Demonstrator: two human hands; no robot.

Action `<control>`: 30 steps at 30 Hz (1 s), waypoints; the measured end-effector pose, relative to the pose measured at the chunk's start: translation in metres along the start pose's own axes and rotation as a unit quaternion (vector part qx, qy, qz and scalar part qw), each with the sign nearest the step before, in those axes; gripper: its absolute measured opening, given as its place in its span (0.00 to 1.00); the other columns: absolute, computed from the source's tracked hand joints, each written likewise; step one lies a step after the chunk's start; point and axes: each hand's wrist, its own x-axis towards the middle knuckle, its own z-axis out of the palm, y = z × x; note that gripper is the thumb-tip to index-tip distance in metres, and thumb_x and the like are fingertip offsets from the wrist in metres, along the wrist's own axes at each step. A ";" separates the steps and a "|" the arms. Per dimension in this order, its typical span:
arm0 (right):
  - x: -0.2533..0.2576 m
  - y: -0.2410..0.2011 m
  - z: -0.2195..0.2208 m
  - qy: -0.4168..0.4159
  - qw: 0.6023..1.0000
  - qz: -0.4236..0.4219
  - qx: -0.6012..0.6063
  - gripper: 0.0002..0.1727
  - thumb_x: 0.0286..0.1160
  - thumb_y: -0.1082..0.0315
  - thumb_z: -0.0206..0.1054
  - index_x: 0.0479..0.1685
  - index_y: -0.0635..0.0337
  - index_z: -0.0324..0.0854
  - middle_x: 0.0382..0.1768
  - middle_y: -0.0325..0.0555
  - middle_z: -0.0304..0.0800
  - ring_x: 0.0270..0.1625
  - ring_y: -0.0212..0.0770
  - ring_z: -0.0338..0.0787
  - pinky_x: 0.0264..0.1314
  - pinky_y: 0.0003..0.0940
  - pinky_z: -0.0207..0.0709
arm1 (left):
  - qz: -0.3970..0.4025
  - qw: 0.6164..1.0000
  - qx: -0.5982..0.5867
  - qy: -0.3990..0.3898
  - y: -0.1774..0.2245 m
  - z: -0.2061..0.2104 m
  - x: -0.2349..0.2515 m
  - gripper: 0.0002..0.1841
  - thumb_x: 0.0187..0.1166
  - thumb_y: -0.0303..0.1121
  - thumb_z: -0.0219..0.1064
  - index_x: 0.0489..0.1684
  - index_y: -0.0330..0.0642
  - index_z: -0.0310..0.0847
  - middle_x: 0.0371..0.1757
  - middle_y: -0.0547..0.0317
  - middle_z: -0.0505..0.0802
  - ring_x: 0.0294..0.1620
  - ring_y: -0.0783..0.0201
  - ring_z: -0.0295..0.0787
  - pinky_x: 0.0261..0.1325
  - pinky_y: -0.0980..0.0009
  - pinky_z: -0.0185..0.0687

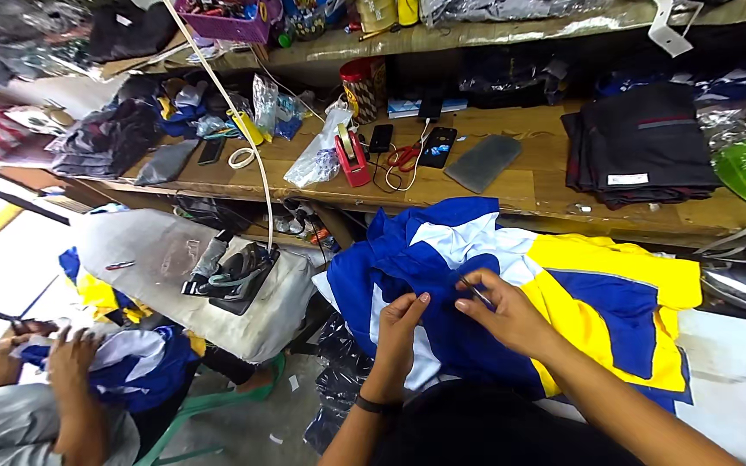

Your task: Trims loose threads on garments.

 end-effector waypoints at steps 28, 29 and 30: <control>0.026 -0.077 -0.080 -0.096 0.778 -0.309 -0.539 0.25 0.74 0.44 0.69 0.18 0.54 0.85 0.16 0.40 0.78 0.20 0.43 0.83 0.18 0.39 0.68 | 0.025 0.989 0.097 -0.106 0.028 0.031 0.008 0.13 0.78 0.23 0.66 0.20 0.42 0.86 0.21 0.71 0.86 0.24 0.80 0.80 0.33 0.81 0.76; 0.027 -0.077 -0.080 -0.100 0.777 -0.308 -0.539 0.25 0.74 0.44 0.69 0.18 0.54 0.84 0.15 0.39 0.78 0.20 0.42 0.83 0.18 0.39 0.68 | 0.030 0.989 0.099 -0.106 0.028 0.031 0.008 0.12 0.78 0.23 0.66 0.20 0.41 0.86 0.21 0.72 0.86 0.25 0.80 0.80 0.33 0.81 0.76; 0.027 -0.078 -0.080 -0.105 0.778 -0.306 -0.539 0.24 0.73 0.44 0.69 0.18 0.54 0.84 0.15 0.39 0.78 0.20 0.42 0.83 0.18 0.39 0.68 | 0.034 0.988 0.102 -0.106 0.027 0.031 0.007 0.12 0.77 0.23 0.66 0.20 0.41 0.87 0.21 0.72 0.86 0.25 0.80 0.80 0.34 0.82 0.76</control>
